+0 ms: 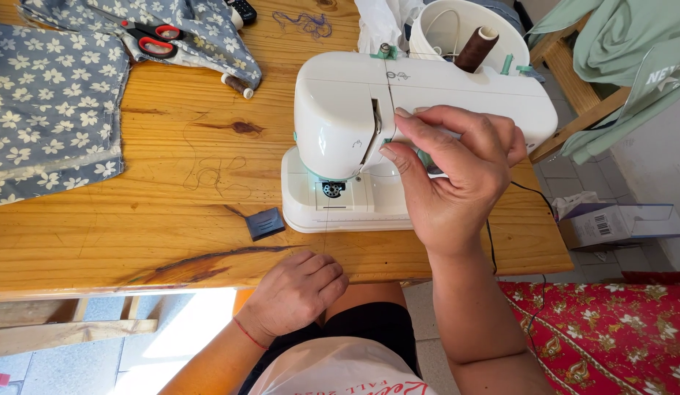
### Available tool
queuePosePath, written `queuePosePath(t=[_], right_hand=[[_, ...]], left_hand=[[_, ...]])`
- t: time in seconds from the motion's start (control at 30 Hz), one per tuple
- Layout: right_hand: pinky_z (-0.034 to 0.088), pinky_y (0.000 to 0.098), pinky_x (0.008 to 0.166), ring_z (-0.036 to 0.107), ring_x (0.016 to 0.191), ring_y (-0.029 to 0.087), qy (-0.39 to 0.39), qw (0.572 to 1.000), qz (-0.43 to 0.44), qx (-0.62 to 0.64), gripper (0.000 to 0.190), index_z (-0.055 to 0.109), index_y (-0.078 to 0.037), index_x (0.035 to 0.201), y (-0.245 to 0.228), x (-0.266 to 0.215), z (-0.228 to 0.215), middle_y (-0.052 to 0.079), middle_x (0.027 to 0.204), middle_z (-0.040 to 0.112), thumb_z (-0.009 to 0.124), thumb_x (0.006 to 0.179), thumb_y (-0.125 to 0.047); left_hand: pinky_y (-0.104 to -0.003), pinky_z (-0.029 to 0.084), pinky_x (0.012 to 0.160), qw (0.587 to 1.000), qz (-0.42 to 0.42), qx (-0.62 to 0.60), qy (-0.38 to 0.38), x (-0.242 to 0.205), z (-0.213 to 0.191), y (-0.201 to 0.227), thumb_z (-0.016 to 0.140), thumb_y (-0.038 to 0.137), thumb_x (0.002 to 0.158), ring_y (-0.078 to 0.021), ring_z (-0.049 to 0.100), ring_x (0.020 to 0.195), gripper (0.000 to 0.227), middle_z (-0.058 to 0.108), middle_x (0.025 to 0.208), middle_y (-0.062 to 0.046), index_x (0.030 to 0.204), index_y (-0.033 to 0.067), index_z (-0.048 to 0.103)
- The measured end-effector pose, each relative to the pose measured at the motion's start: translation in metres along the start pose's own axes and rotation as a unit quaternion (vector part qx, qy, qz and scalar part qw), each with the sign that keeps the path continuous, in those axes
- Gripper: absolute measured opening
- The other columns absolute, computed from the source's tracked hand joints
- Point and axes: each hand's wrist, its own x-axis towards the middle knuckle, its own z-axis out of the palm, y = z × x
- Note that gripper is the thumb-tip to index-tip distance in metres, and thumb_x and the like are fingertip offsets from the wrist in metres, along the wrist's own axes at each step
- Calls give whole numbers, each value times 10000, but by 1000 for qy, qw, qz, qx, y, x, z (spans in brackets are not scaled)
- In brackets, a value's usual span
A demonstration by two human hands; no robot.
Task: Preparing a sewing machine for use by threading the needle, setting up the bobbin, and trimming thread.
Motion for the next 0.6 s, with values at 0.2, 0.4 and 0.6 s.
queuePosePath(t=[0.2,0.4,0.6], right_hand=[[319,471,1170,692,1147,251,16,1000,2,-2,123,968,-168,1211,-1,2,4,12,1218,853,986,1122,-250],[303,481,1169,673,1124,242,31,999,-7,-10,100,971,-181,1216,0,0,8,3,1210,866,973,1131,-233],[311,471,1172,680,1116,237,35,999,-6,-13,111,974,-176,1204,-3,1,8,9,1191,866,945,1142,-263]], left_hand=[[-434,555,813,1000,5,-2,7,0,1,-1,580,7,1228,-355,729,1021,187,780,1127,-153,1173,-2,758],[-425,546,793,1000,8,2,15,0,1,-1,602,4,1229,-347,718,1004,169,767,1101,-148,1169,-2,761],[-424,540,794,1000,5,3,7,0,0,0,601,1,1225,-343,714,1001,172,759,1095,-137,1159,8,761]])
